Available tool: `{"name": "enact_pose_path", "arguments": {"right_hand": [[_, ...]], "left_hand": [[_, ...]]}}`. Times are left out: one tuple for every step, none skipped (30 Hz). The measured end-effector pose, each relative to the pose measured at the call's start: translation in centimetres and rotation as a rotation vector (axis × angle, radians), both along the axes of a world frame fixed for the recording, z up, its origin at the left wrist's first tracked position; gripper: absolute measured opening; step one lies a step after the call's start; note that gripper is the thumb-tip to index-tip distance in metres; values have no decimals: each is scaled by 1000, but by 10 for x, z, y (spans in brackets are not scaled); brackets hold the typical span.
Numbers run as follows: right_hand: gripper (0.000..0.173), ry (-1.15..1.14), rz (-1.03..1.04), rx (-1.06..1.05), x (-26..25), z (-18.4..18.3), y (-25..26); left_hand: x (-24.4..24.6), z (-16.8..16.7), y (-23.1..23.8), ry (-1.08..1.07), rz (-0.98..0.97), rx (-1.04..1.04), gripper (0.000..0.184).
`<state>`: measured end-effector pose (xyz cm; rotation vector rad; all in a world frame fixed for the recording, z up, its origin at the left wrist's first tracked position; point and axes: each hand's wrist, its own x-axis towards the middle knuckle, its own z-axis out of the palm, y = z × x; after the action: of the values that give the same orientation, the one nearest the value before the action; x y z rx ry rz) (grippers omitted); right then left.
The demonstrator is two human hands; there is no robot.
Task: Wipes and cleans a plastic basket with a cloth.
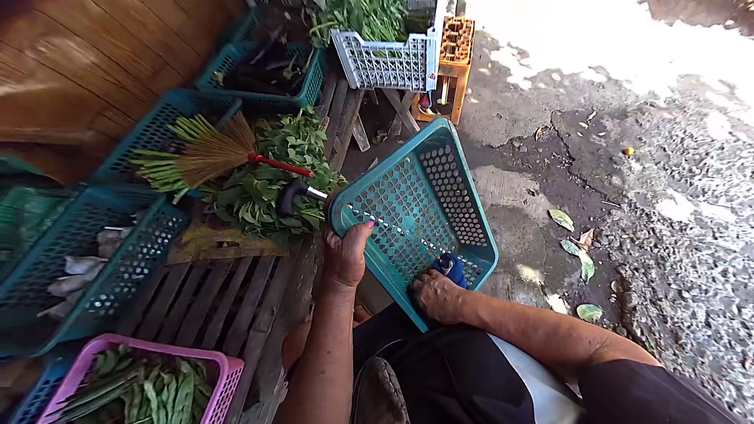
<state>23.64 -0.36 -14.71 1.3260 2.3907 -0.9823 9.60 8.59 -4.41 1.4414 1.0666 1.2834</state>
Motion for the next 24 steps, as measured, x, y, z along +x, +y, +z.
{"name": "enact_pose_path", "arguments": {"right_hand": [[29,-9,4,-89,3,12,2],[27,-22,21,-184,7,28,4],[24,-31,40,-285,11,42,6],[22,-36,59,-364,15,52,8],[21,-61,65,-409,19,62,11],[21,-99,49,-411,26,70,15],[21,-132,-7,-377,33,78,19],[23,-147,-92,-304,43,86,25],[25,-144,-182,-212,53,94,32],[29,-121,-284,-111,63,101,41],[32,-74,-396,4,71,105,50],[32,0,-503,144,77,103,58],[31,88,-608,297,80,98,66],[33,167,-692,439,80,91,75],[40,212,-755,526,76,84,84],[50,234,-799,562,70,78,93],[60,240,-828,571,62,73,102],[67,233,-852,571,54,69,110],[69,203,-867,577,47,68,118],[67,165,-877,563,44,70,125],[62,121,-882,512,43,77,132],[55,101,-884,465,42,84,137],[47,108,-888,433,42,90,142],[41,124,-890,410,40,94,145]], "left_hand": [[-1,-1,0,11,18,-18,46],[-2,-1,1,18,34,-34,44],[-3,0,0,21,41,-46,43],[-3,0,0,19,44,-49,43],[-3,1,1,17,45,-48,44],[-2,1,2,16,49,-43,45],[-2,2,2,18,48,-42,46],[-3,2,2,18,46,-41,46],[-3,2,2,16,44,-39,46],[-3,1,2,10,41,-37,46],[-3,1,1,1,46,-36,45],[-3,0,1,-4,49,-36,46],[-3,-1,2,-11,46,-33,47],[-3,-3,3,-14,37,-32,49],[-2,-4,3,-12,31,-33,50],[-1,-3,3,-6,26,-34,51],[0,-2,2,3,18,-35,52],[1,-1,2,18,19,-36,51],[0,0,2,26,17,-37,51],[-2,0,2,27,7,-45,55],[-4,-1,2,25,5,-50,56],[-4,-2,2,18,12,-52,55],[-5,-2,2,15,11,-55,57],[-5,-3,2,15,9,-55,59]]}}
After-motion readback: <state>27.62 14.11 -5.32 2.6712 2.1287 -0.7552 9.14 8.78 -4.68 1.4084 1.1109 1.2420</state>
